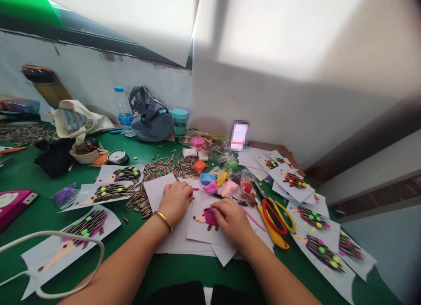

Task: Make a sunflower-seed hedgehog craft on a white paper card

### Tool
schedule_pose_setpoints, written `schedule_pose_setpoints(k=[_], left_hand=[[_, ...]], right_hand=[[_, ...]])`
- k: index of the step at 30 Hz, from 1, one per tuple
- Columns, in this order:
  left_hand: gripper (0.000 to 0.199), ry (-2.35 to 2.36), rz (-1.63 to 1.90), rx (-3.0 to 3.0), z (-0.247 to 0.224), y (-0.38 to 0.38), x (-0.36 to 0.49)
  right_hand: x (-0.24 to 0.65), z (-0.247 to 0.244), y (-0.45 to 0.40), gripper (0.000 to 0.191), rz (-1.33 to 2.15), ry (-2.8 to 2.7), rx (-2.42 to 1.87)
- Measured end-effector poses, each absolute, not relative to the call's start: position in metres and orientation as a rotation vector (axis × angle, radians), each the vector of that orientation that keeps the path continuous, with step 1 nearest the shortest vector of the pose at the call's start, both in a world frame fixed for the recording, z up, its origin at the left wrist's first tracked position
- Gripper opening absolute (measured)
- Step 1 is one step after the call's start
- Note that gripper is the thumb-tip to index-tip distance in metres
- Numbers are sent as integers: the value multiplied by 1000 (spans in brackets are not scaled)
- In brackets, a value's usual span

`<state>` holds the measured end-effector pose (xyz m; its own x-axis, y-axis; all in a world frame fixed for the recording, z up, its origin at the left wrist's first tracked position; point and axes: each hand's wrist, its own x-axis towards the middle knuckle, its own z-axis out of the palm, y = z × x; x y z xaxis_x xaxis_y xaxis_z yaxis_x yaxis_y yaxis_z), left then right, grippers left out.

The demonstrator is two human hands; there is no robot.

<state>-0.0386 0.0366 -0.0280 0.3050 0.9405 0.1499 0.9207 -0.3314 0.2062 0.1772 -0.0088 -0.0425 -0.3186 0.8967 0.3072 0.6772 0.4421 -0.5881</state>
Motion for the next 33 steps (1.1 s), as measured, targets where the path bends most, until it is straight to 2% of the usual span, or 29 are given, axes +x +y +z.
schedule_pose_setpoints(k=[16,26,33], left_hand=[[16,1787,329,2457,-29,36,-39],[9,1829,275,2432,-27,35,-39],[7,1717,586,2301,-20,35,-39]], right_hand=[[178,-41,-9,20,452,-2100,-1310],[177,-41,-8,21,461,-2093,-1304],[179,-40,-9,23,470,-2063,-1274]])
